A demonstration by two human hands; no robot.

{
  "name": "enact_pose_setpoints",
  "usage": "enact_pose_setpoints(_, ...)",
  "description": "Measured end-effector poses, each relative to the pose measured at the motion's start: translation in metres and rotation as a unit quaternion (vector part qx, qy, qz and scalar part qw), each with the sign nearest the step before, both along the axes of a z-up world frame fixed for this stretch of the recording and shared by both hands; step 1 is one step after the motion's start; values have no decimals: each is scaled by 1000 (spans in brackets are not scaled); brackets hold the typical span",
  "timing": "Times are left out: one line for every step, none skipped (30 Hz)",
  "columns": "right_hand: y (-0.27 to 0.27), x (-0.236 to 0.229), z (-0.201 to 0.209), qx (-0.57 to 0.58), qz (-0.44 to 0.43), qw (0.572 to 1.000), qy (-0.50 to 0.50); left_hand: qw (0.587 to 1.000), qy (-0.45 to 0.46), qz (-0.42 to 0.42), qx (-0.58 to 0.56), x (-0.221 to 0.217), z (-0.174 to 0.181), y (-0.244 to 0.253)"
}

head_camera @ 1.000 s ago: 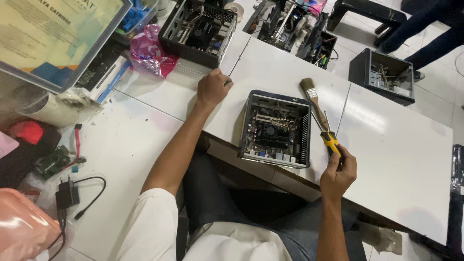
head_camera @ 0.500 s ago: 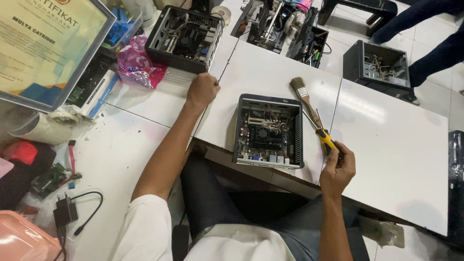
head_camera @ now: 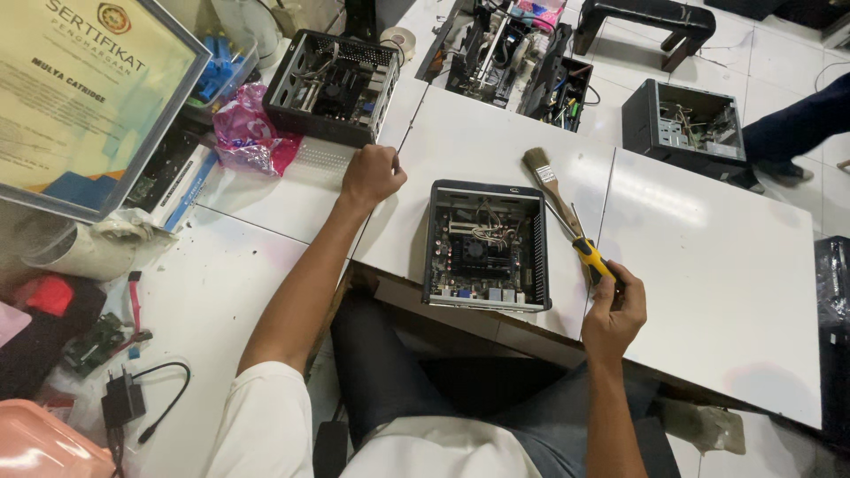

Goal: The person places a motherboard into a computer case, then uses a brush to clean the interior. They then use a screwdriver to secure the motherboard inside the case.

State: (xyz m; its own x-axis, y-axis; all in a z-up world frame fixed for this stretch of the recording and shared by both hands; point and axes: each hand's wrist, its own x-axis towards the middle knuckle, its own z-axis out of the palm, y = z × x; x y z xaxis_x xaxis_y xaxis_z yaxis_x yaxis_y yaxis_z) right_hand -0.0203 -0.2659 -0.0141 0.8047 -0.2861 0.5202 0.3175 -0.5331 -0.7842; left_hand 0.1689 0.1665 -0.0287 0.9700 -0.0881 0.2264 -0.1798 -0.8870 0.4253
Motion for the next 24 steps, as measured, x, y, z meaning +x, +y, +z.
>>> enact_pose_setpoints(0, -1, 2, 1, -1, 1000, -1, 1000, -1, -1, 1, -2, -1, -1)
enact_pose_setpoints(0, -1, 3, 8, 2, 1000, -6, 999, -17, -4, -32, -3, -3, -2)
enact_pose_setpoints(1, -2, 4, 14, 5, 1000, -12, 997, -33, -6, -66, -5, -5, -3)
enact_pose_setpoints(0, -2, 3, 14, 4, 1000, -12, 997, -33, -7, -65, -4, -9, -4)
enact_pose_setpoints(-1, -2, 2, 22, 3, 1000, -14, 990, -42, 2, -133, -3, -13, -5)
enact_pose_setpoints(-2, -3, 2, 30, 3, 999, -16, 978, -50, 10, -200, -2, -17, -6)
enact_pose_setpoints(-4, -3, -1, 30, 2, 999, -16, 978, -50, 9, -200, -8, -10, -10)
enact_pose_setpoints(-5, -4, -3, 43, -1, 999, -12, 954, -8, 16, -300, -15, -2, -14)
enact_pose_setpoints(-7, -5, -6, 56, -5, 998, -8, 917, 36, 22, -396, -21, 5, -19)
enact_pose_setpoints(-8, -4, -8, 56, -6, 998, -8, 917, 37, 21, -396, -24, 3, -23)
enact_pose_setpoints(-10, -4, -10, 73, -3, 997, 5, 874, 72, 18, -481, -26, 0, -26)
enact_pose_setpoints(-11, -3, -12, 89, -1, 996, 18, 821, 106, 15, -561, -28, -2, -30)
enact_pose_setpoints(-14, -1, -15, 89, -2, 996, 19, 821, 107, 14, -561, -30, -4, -33)
enact_pose_setpoints(-16, 0, -17, 128, 4, 992, 21, 800, 124, 16, -587, -32, -7, -36)
enact_pose_setpoints(-19, 2, -20, 166, 11, 986, 24, 777, 141, 20, -613, -34, -10, -38)
enact_pose_setpoints(-14, 1, -11, 165, 12, 986, 25, 776, 141, 21, -614, -34, -15, -41)
enact_pose_setpoints(-10, -1, -3, 211, 28, 977, 25, 744, 148, 8, -651, -34, -21, -43)
enact_pose_setpoints(-6, -2, 6, 257, 45, 965, 24, 710, 155, -4, -687, -34, -26, -46)
enact_pose_setpoints(-6, -3, 6, 257, 45, 965, 26, 710, 156, -3, -687, -36, -28, -49)
enact_pose_setpoints(-6, -4, 5, 270, 61, 961, 28, 688, 159, -12, -708, -38, -30, -53)
enact_pose_setpoints(-6, -4, 6, 283, 76, 956, 29, 666, 161, -22, -728, -40, -31, -57)
enact_pose_setpoints(-5, -6, 8, 282, 75, 956, 30, 665, 162, -22, -729, -47, -19, -63)
enact_pose_setpoints(-3, -8, 10, 274, 85, 958, 21, 640, 163, -37, -750, -54, -7, -69)
enact_pose_setpoints(-2, -10, 11, 266, 95, 959, 13, 615, 163, -53, -770, -62, 5, -75)
